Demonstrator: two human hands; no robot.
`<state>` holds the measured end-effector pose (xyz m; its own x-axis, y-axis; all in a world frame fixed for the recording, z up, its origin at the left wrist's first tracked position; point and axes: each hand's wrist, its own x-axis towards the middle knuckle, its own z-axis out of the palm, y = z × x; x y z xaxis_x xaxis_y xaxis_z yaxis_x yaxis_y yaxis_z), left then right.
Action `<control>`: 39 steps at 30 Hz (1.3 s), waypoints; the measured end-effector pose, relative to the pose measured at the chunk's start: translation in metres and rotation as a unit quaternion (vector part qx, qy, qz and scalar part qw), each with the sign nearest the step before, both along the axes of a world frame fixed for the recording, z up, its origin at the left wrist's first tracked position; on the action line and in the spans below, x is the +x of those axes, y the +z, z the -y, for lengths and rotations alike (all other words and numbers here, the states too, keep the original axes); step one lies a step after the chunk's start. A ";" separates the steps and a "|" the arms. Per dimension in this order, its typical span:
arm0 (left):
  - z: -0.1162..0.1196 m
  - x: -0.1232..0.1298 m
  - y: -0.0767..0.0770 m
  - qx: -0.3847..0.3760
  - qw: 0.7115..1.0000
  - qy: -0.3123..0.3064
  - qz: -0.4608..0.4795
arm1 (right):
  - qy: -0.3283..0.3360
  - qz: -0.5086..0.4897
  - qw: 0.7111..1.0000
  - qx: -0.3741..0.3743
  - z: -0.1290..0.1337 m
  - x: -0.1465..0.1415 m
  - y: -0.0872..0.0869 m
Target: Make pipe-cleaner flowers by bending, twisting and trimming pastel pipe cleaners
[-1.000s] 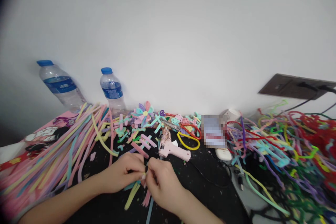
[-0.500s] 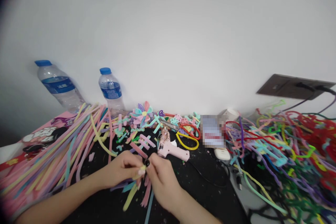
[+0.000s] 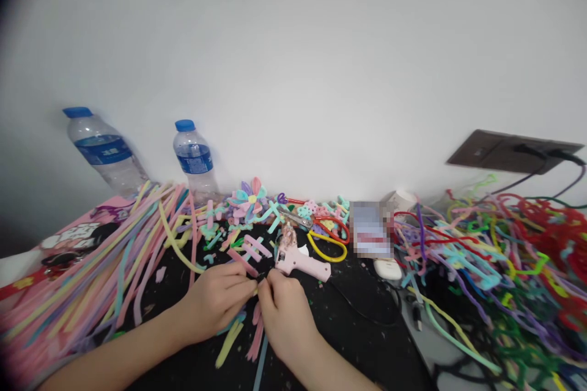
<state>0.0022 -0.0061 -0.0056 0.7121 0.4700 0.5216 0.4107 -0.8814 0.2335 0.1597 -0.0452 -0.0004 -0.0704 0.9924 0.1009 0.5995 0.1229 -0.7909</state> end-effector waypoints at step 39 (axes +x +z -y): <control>-0.018 -0.013 0.006 -0.431 0.834 0.170 0.300 | -0.068 0.317 0.946 0.032 -0.041 0.077 0.028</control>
